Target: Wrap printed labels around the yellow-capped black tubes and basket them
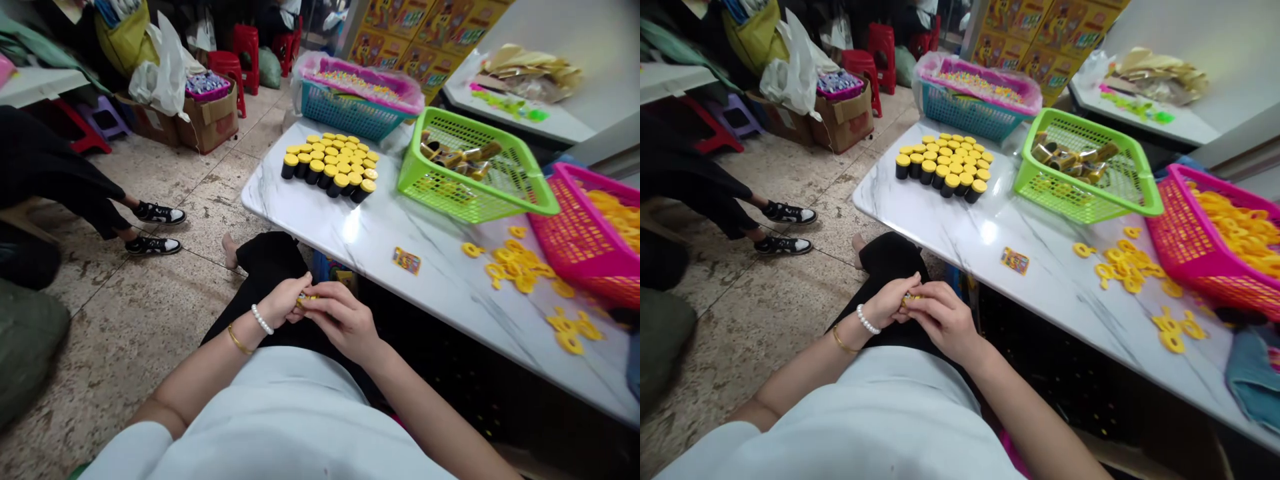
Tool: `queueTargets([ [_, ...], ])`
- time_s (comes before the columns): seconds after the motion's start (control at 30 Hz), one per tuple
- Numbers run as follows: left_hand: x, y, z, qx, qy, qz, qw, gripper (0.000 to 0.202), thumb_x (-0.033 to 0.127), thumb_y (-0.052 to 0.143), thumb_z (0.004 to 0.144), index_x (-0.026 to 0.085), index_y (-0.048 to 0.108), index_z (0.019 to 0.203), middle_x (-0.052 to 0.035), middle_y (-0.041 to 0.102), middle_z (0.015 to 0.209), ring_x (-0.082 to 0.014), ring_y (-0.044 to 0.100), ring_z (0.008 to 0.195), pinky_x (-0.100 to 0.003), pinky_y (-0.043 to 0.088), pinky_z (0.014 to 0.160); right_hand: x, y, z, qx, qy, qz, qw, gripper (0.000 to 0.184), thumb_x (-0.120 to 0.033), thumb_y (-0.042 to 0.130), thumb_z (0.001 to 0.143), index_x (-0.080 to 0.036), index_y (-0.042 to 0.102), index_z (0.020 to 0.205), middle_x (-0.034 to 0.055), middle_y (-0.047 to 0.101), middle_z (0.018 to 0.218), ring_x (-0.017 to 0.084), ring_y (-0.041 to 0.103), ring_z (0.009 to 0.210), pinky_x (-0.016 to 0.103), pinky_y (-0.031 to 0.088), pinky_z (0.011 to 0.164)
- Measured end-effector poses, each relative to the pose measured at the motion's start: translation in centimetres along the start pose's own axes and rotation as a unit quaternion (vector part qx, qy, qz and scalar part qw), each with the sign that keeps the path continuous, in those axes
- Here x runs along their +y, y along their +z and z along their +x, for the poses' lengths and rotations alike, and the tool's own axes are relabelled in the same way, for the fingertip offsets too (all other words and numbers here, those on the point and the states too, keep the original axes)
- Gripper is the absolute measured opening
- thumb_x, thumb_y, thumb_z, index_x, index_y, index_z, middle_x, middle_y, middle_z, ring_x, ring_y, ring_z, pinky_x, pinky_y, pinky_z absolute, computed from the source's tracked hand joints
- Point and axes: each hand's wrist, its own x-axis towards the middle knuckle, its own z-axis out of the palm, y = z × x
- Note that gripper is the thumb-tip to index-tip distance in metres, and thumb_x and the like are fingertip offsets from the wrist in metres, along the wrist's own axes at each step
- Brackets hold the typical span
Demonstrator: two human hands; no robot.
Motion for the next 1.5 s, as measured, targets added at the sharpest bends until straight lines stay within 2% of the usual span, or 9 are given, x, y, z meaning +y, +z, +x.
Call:
queueTargets([
  [0.1, 0.1, -0.4, 0.3, -0.004, -0.017, 0.000, 1.000, 0.059, 0.077, 0.051, 0.080, 0.020, 0.047, 0.068, 0.0087, 0.034, 0.042, -0.0026, 0.020, 0.030, -0.017, 0.009, 0.033, 0.3, -0.3, 0.2, -0.005, 0.086, 0.051, 0.995, 0.043, -0.024, 0.071, 0.087, -0.034, 0.066, 0.129, 0.0054, 0.073, 0.113, 0.023, 0.069, 0.101, 0.040, 0.057, 0.091],
  [0.3, 0.0, -0.9, 0.4, -0.075, -0.028, -0.035, 0.996, 0.065, 0.079, 0.030, 0.087, 0.019, 0.048, 0.071, 0.0043, 0.044, 0.041, -0.0065, 0.032, 0.027, -0.017, 0.021, 0.029, 1.7, -0.9, 0.2, -0.004, 0.138, 0.125, 0.983, 0.014, -0.029, 0.078, 0.080, -0.030, 0.081, 0.094, 0.0047, 0.073, 0.098, 0.019, 0.069, 0.091, 0.033, 0.057, 0.084],
  [0.43, -0.2, -1.4, 0.4, -0.183, 0.008, -0.078, 0.980, 0.045, 0.060, 0.062, 0.083, 0.017, 0.053, 0.084, -0.0028, 0.064, 0.056, -0.0115, 0.054, 0.037, -0.018, 0.036, 0.033, 2.2, -1.0, 0.1, 0.065, 0.149, 0.123, 0.979, 0.011, -0.031, 0.077, 0.081, -0.030, 0.081, 0.091, 0.0044, 0.072, 0.094, 0.019, 0.068, 0.089, 0.034, 0.057, 0.082],
  [0.73, -1.3, -1.6, 1.2, -0.162, -0.038, -0.087, 0.982, 0.052, 0.061, 0.044, 0.093, 0.013, 0.059, 0.079, -0.0048, 0.063, 0.048, -0.0110, 0.047, 0.027, -0.017, 0.030, 0.026, 2.6, 0.1, -0.8, 0.121, 0.111, 0.065, 0.984, 0.006, -0.022, 0.081, 0.076, -0.027, 0.079, 0.078, 0.0018, 0.070, 0.079, 0.016, 0.066, 0.076, 0.031, 0.056, 0.071],
  [0.87, -1.0, -2.3, 1.6, -0.204, -0.081, -0.129, 0.967, 0.050, 0.044, 0.033, 0.099, 0.009, 0.061, 0.078, -0.0113, 0.068, 0.055, -0.0148, 0.056, 0.033, -0.021, 0.039, 0.029, 3.0, -0.2, -0.8, 0.117, 0.142, 0.057, 0.981, 0.010, -0.024, 0.078, 0.079, -0.027, 0.079, 0.088, 0.0024, 0.070, 0.086, 0.017, 0.066, 0.080, 0.030, 0.057, 0.070],
  [1.1, -0.9, -2.5, 1.1, -0.155, 0.001, -0.062, 0.986, 0.036, 0.051, 0.058, 0.091, 0.016, 0.053, 0.082, 0.0024, 0.058, 0.042, -0.0088, 0.040, 0.023, -0.015, 0.028, 0.027, 3.4, 0.6, -0.9, 0.157, 0.163, 0.109, 0.968, 0.005, -0.027, 0.081, 0.075, -0.024, 0.078, 0.079, 0.0008, 0.065, 0.078, 0.013, 0.062, 0.060, 0.027, 0.055, 0.050],
  [1.23, -1.4, -1.9, 1.3, -0.064, 0.030, -0.034, 0.997, 0.046, 0.061, 0.070, 0.078, 0.019, 0.050, 0.077, 0.0116, 0.040, 0.033, -0.0039, 0.022, 0.022, -0.014, 0.015, 0.025, 3.4, 1.5, -1.6, 0.139, 0.181, 0.079, 0.970, 0.016, -0.028, 0.078, 0.080, -0.025, 0.076, 0.095, 0.0034, 0.069, 0.091, 0.017, 0.067, 0.076, 0.031, 0.061, 0.067],
  [1.33, -1.5, -1.4, 1.5, -0.028, 0.040, -0.038, 0.998, 0.049, 0.062, 0.074, 0.072, 0.018, 0.051, 0.073, 0.0109, 0.040, 0.036, -0.0022, 0.023, 0.025, -0.013, 0.015, 0.027, 3.2, 1.3, -1.5, 0.094, 0.158, 0.060, 0.981, 0.027, -0.028, 0.079, 0.079, -0.028, 0.074, 0.106, 0.0058, 0.065, 0.106, 0.021, 0.066, 0.098, 0.034, 0.062, 0.078],
  [1.5, -1.1, -1.2, 1.4, -0.050, -0.004, -0.118, 0.992, 0.045, 0.056, 0.072, 0.077, 0.014, 0.056, 0.072, 0.0051, 0.052, 0.044, -0.0016, 0.032, 0.029, -0.013, 0.019, 0.030, 3.2, 0.5, -0.9, 0.093, 0.122, 0.068, 0.986, 0.022, -0.023, 0.079, 0.079, -0.030, 0.077, 0.100, 0.0040, 0.063, 0.101, 0.019, 0.067, 0.091, 0.033, 0.062, 0.075],
])
